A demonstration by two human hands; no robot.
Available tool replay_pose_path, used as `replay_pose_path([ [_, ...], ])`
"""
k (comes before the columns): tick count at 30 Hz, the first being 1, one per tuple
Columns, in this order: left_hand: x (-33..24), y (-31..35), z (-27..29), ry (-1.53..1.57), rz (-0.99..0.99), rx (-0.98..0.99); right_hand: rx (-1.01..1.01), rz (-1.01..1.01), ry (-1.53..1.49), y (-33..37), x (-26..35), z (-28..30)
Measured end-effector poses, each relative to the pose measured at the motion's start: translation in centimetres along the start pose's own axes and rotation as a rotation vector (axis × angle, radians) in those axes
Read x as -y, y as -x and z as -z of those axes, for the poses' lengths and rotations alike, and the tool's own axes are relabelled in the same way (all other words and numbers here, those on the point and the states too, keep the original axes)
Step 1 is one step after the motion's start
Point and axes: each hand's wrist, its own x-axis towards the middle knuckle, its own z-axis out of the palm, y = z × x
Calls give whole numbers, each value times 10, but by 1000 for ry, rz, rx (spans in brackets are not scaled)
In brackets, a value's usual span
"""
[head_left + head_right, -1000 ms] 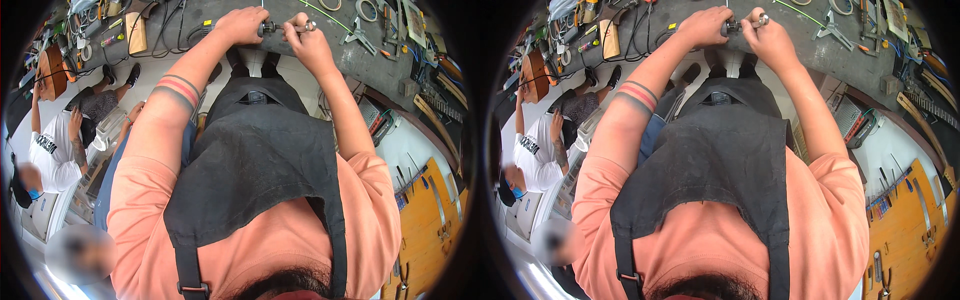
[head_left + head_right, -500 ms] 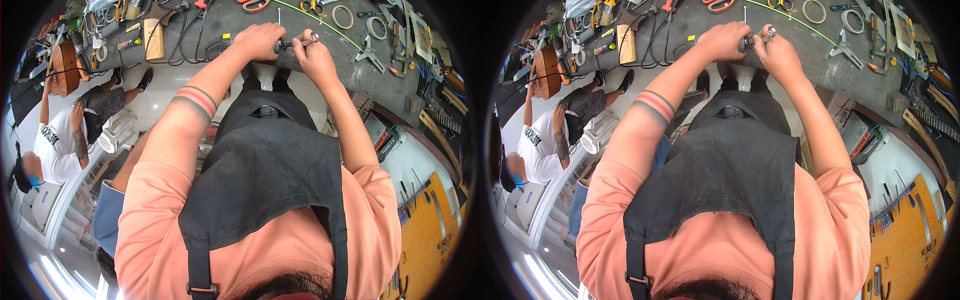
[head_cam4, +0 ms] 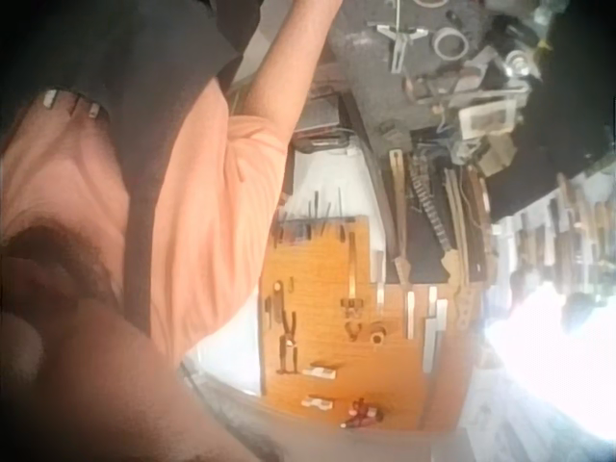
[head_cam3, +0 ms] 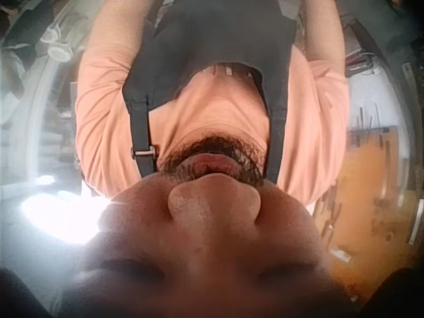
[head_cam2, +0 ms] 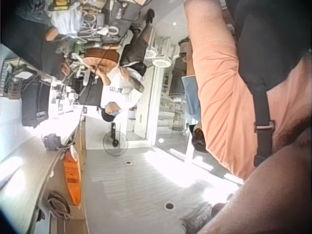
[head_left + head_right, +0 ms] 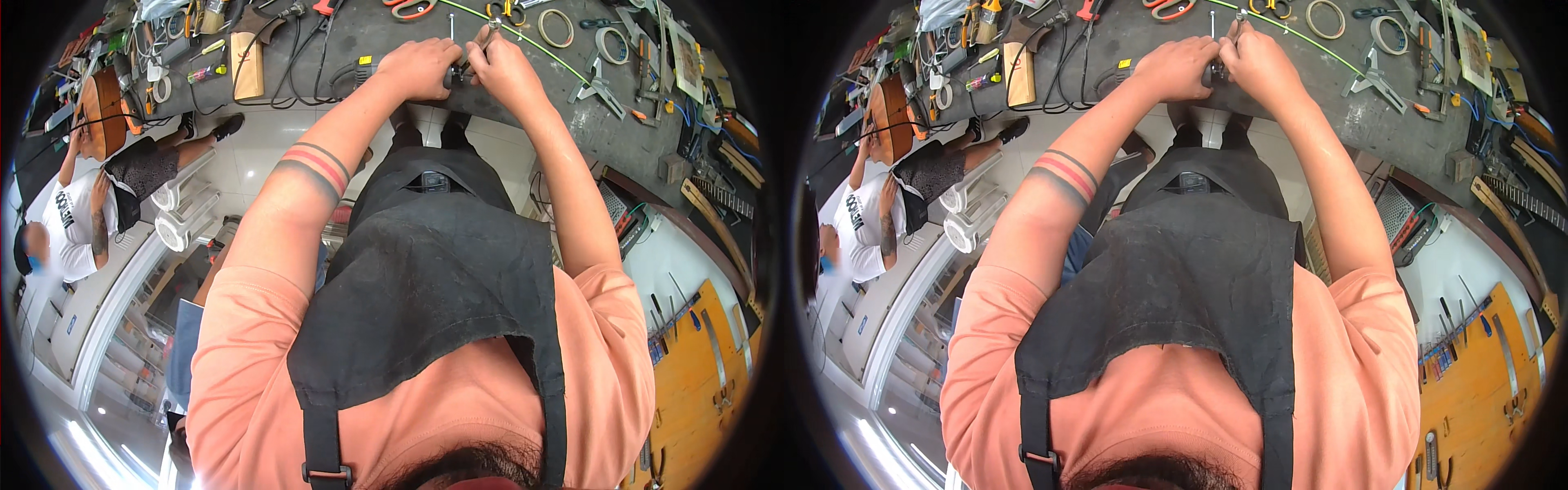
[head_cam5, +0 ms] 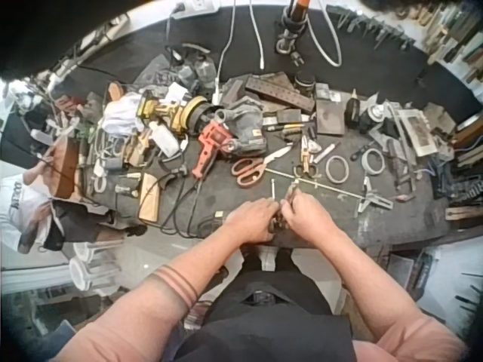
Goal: The person works at a cluttered workbench in a workshop, handling small mechanical components and tools. They pick up a small metal part and a screwdriver, then proceed to manipulate and assemble the parts on the table. The person uses a screwdriver to tighten or adjust a screw on the component while another person works nearby.
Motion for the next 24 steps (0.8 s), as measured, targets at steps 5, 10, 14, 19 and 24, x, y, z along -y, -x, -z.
replay_pose_path([
  [5, 1, -1, -1, 14, -7, -2, -40, -52, -74, 0, 7, 2],
  [10, 0, 0, 0, 31, 5, 9, -322, -101, 76, -2, 22, 3],
  [14, 1, -1, 2, 58, 22, 8, -789, 183, -143, -30, 27, 0],
  [19, -5, 0, 15, 31, 69, 83, -890, 300, -73, -80, 15, -17],
  [24, 6, -2, -3, -93, -15, -50, -988, 301, 225, -137, -16, -35],
])
